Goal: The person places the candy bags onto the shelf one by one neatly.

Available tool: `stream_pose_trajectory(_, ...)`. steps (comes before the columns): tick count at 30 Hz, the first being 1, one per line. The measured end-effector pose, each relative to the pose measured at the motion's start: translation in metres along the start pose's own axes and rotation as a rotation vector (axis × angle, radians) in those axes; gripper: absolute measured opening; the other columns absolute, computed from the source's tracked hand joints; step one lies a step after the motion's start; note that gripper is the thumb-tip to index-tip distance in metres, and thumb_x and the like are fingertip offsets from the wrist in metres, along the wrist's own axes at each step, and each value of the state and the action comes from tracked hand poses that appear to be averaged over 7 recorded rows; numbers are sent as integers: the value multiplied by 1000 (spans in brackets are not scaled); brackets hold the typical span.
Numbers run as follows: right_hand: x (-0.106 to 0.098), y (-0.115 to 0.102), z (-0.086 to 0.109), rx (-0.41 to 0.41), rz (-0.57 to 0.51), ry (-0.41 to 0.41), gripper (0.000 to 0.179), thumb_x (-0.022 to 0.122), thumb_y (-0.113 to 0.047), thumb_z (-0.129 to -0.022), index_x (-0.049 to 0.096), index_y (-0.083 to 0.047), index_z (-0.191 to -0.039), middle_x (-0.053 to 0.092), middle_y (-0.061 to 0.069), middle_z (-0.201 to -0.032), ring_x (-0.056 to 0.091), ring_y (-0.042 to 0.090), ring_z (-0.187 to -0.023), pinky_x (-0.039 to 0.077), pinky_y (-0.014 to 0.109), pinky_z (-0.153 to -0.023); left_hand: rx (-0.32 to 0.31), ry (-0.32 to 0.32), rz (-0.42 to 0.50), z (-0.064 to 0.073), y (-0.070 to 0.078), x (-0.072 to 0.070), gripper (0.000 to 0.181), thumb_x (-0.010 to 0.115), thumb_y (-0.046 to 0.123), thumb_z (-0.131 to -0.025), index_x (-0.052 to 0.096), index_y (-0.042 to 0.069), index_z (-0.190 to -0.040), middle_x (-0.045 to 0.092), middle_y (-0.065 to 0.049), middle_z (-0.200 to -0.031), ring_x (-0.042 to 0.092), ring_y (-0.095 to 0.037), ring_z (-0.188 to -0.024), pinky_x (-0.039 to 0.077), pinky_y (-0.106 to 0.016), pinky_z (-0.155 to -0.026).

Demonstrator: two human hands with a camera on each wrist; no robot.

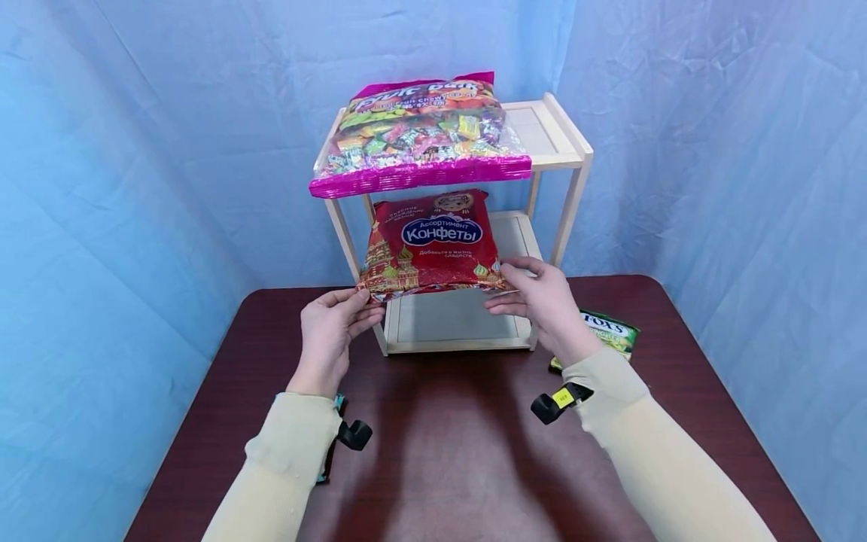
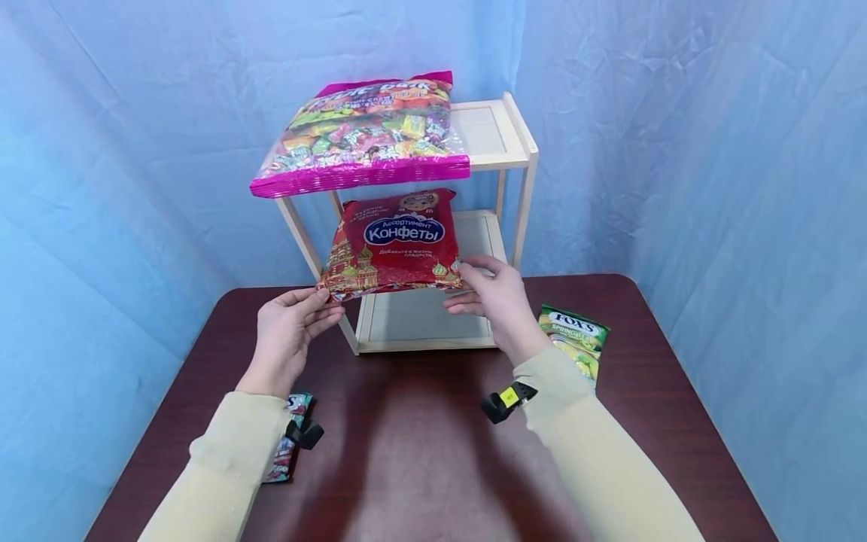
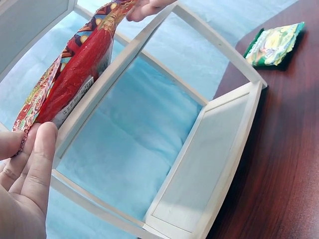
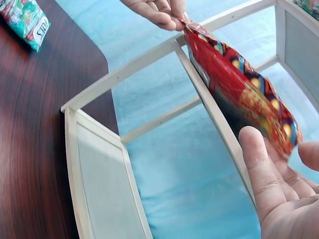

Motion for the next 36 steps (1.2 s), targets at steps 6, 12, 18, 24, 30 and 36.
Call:
stream_pose_trajectory(6, -20, 0, 9, -24, 37, -37, 56, 62, -29, -104, 44, 4, -146, 75, 16, -107, 77, 23, -81, 63, 39, -80, -8, -9, 21, 1, 0, 0, 28, 70, 7, -97, 60, -8, -118, 74, -11, -89, 77, -20, -74, 63, -35, -78)
stream_pose_trajectory(12, -40, 0, 21, -47, 55, -75, 52, 64, -26, -103, 50, 10, -138, 76, 13, -96, 77, 24, -78, 64, 39, -77, -20, -20, 28, 1, -1, -1, 30, 71, 8, -97, 60, -8, -120, 75, -11, -90, 77, -20, -75, 63, -35, -78)
stream_pose_trajectory(18, -64, 4, 28, -20, 67, -76, 44, 67, -24, -102, 56, 6, -132, 77, 15, -94, 77, 24, -77, 64, 40, -75, -28, -32, 32, 2, -2, -3, 30, 70, 9, -98, 60, -7, -121, 75, -11, -90, 77, -20, -77, 63, -34, -79)
stream_pose_trajectory(24, -92, 15, 34, 21, 80, -55, 41, 65, -23, -102, 55, 7, -129, 77, 15, -93, 77, 25, -80, 64, 41, -75, -37, -43, 46, 2, -2, -3, 29, 70, 9, -98, 60, -6, -120, 75, -11, -89, 77, -21, -78, 63, -35, -79)
stream_pose_trajectory(30, -123, 31, 38, 78, 77, -16, 35, 66, -26, -102, 59, -1, -125, 77, 16, -94, 77, 26, -82, 64, 41, -77, -50, -49, 54, 3, -3, -3, 29, 69, 9, -98, 59, -6, -121, 75, -11, -89, 77, -20, -77, 63, -35, -79)
stream_pose_trajectory(36, -152, 47, 41, 120, 168, 48, 41, 64, -30, -103, 53, -3, -132, 78, 12, -96, 77, 24, -86, 64, 39, -79, -56, -57, 68, 4, -3, -4, 29, 69, 9, -98, 59, -5, -121, 75, -11, -90, 77, -21, -77, 63, -35, -79)
Point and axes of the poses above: each hand's wrist, its own z-axis away from the middle knuckle, its own x-axis out of the palm, y = z × x, the point moved 4 cm from there along -z, towards the middle knuckle
